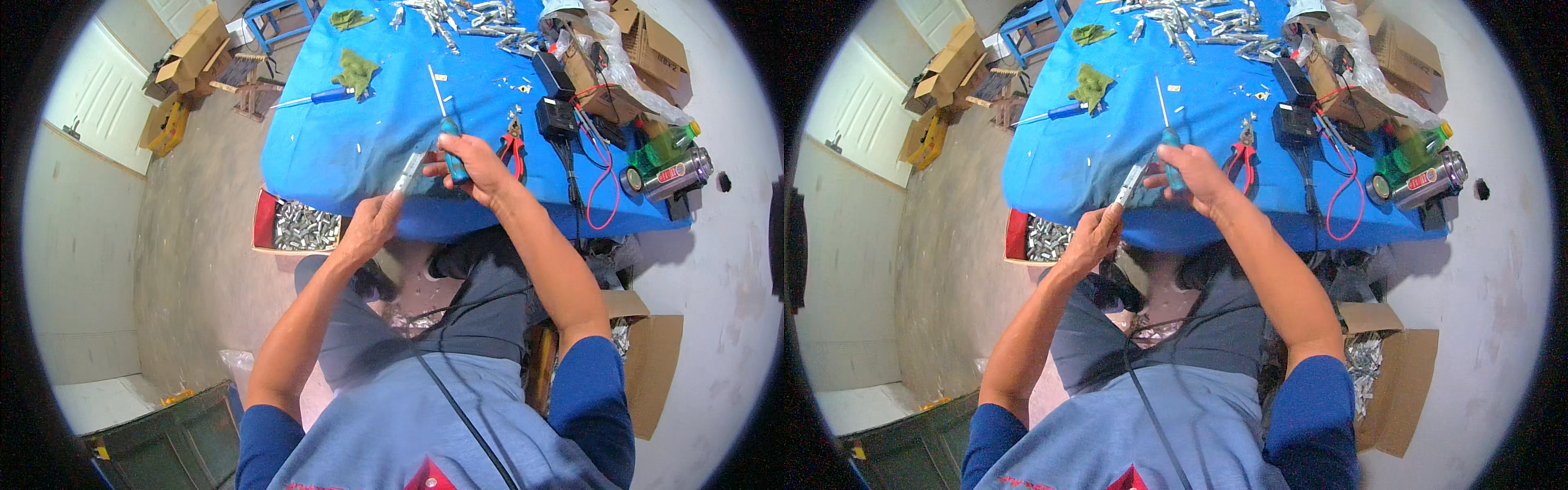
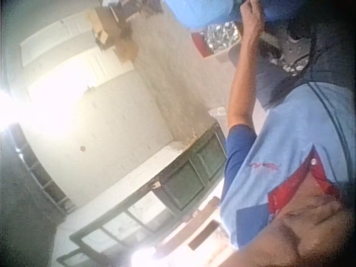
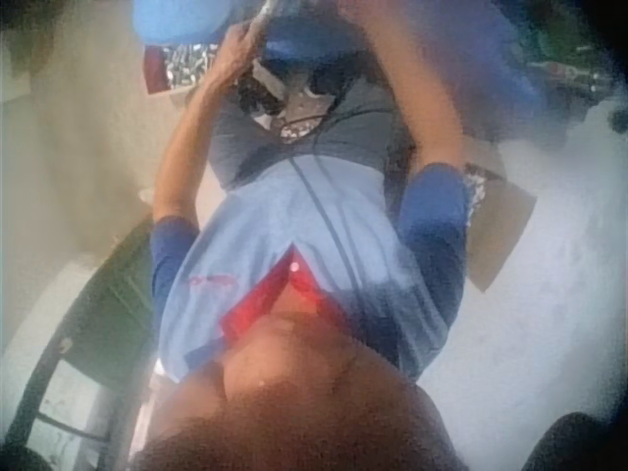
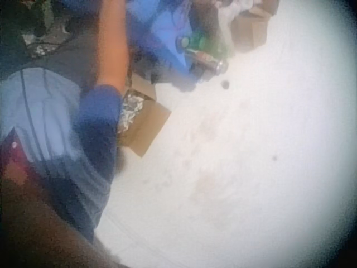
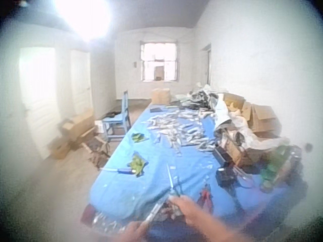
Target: The person uses a screwdriver and pliers to assemble a metal component by hand, inserting screws into the piece and tightening them, then uses a soldering iron on the assembly.
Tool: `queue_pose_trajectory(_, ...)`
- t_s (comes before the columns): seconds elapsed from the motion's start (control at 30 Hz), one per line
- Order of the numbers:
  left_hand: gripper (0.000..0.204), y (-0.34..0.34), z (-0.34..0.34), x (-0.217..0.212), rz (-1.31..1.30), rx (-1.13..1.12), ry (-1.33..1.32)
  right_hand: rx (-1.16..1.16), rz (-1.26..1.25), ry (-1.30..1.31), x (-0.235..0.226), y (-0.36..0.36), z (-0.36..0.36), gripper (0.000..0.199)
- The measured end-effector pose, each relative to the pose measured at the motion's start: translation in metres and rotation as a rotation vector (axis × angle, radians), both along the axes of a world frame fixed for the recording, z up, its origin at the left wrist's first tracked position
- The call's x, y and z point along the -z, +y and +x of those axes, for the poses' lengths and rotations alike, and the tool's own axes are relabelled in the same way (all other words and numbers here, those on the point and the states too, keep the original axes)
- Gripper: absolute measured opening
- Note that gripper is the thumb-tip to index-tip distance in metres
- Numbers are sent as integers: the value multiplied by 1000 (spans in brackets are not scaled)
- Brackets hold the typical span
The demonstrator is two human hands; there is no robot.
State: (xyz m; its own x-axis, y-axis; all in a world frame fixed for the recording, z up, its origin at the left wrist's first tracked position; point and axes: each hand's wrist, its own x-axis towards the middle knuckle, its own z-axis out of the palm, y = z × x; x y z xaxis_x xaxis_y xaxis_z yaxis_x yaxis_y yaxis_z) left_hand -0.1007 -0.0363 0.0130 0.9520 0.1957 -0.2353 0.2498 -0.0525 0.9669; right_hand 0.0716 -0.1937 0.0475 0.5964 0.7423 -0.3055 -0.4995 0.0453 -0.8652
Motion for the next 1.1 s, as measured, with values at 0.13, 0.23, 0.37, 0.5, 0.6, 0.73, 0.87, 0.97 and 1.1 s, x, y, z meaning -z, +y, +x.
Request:
queue_pose_trajectory(0.13, 54, -11, 3, 6, -69, -47, 14, 122, -57, -166, 8, -6, -25, 26)
queue_pose_trajectory(0.23, 53, -13, 2, 22, -81, -109, -17, 179, -162, -279, 16, -5, -45, 25)
queue_pose_trajectory(0.37, 49, -24, 8, 37, -28, -156, -100, 226, -81, -316, 24, -6, -73, 29)
queue_pose_trajectory(0.5, 48, -39, 1, 35, -121, -87, -67, 197, -86, -214, 21, -4, -80, 28)
queue_pose_trajectory(0.6, 49, -42, -2, 35, 22, 41, -89, 150, 6, -211, 30, 3, -80, 26)
queue_pose_trajectory(0.73, 53, -41, -7, 18, 170, 74, 29, -1, -77, -85, 41, 3, -73, 27)
queue_pose_trajectory(0.87, 51, -33, -8, 14, 134, 125, 30, -6, -27, -42, 38, 2, -75, 27)
queue_pose_trajectory(0.97, 49, -29, -6, 2, 118, 159, 20, 3, -4, -78, 32, 1, -70, 29)
queue_pose_trajectory(1.1, 47, -16, -6, -2, 141, 18, 9, -114, -73, -155, 10, -7, -44, 29)
